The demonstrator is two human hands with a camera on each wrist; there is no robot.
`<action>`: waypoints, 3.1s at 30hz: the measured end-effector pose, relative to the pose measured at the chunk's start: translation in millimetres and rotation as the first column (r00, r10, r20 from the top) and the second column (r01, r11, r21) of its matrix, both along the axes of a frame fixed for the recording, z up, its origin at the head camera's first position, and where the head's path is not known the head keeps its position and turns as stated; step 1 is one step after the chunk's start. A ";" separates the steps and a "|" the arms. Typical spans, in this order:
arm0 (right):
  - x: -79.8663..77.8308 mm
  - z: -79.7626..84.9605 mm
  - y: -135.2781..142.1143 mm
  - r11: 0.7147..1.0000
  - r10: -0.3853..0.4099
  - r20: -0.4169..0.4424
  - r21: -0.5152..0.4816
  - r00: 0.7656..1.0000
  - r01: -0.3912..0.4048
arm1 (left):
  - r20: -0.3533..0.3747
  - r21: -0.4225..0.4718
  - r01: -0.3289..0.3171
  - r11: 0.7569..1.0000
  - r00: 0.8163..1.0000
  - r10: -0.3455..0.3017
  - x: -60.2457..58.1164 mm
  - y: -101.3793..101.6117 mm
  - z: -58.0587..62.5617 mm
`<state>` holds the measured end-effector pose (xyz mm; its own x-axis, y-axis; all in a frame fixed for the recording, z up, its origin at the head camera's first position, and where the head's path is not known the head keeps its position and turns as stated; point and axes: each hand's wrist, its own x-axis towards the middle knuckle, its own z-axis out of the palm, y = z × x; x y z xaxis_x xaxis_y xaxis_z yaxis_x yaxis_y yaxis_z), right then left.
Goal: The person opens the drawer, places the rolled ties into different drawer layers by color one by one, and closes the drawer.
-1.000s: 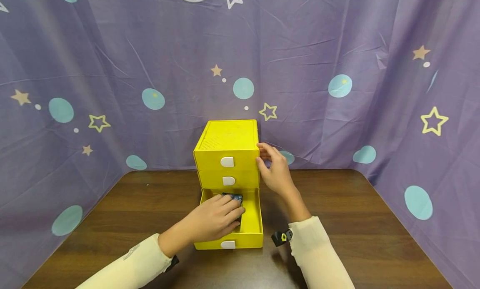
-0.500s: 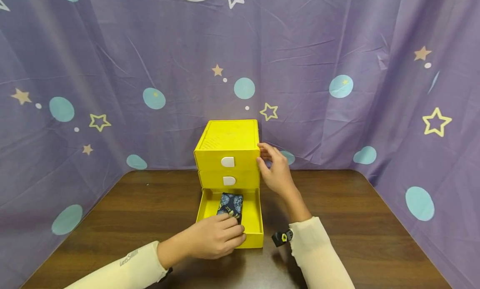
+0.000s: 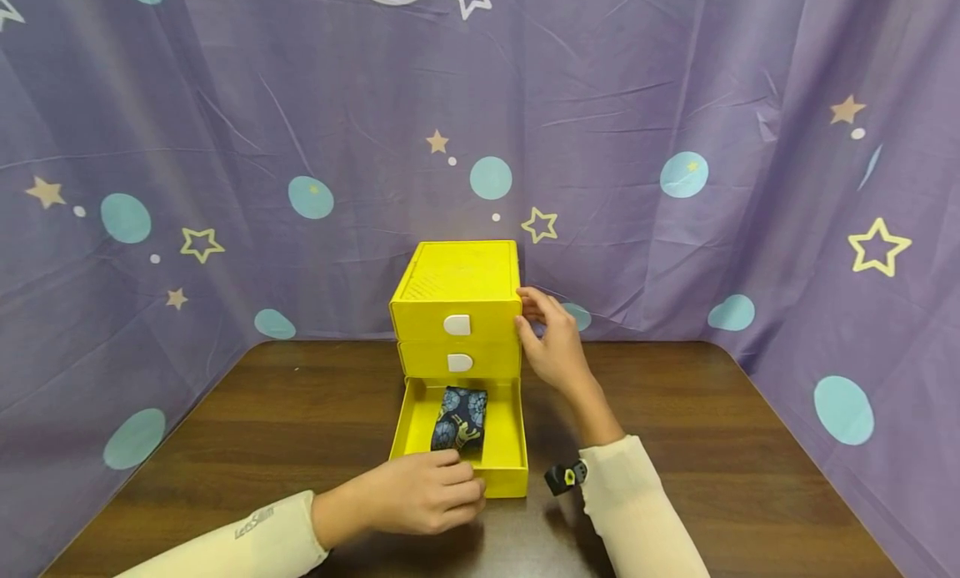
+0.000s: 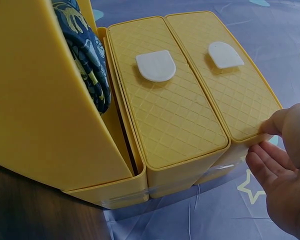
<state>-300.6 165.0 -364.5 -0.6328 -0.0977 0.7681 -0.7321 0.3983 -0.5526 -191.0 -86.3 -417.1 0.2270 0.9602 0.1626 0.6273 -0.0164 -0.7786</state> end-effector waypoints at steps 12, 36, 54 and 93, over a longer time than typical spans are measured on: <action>0.4 0.0 -2.4 1.000 0.005 -0.023 -0.017 1.000 -0.005 | -0.111 -0.054 0.017 0.998 0.994 -0.023 -1.3 -3.2 -10.1; 3.2 1.2 -0.2 1.000 0.010 -0.012 -0.002 1.000 -0.010 | -0.185 -0.059 0.008 0.998 0.983 -0.018 -2.6 -2.3 -3.9; 1.9 0.8 -0.5 1.000 0.006 0.010 0.003 1.000 -0.006 | -0.179 -0.015 -0.020 1.000 0.984 0.017 -1.9 -0.2 0.8; 1.9 0.5 -0.7 1.000 -0.002 -0.004 0.002 1.000 0.002 | -0.156 -0.010 -0.149 0.989 0.977 0.145 -29.6 -1.8 -15.4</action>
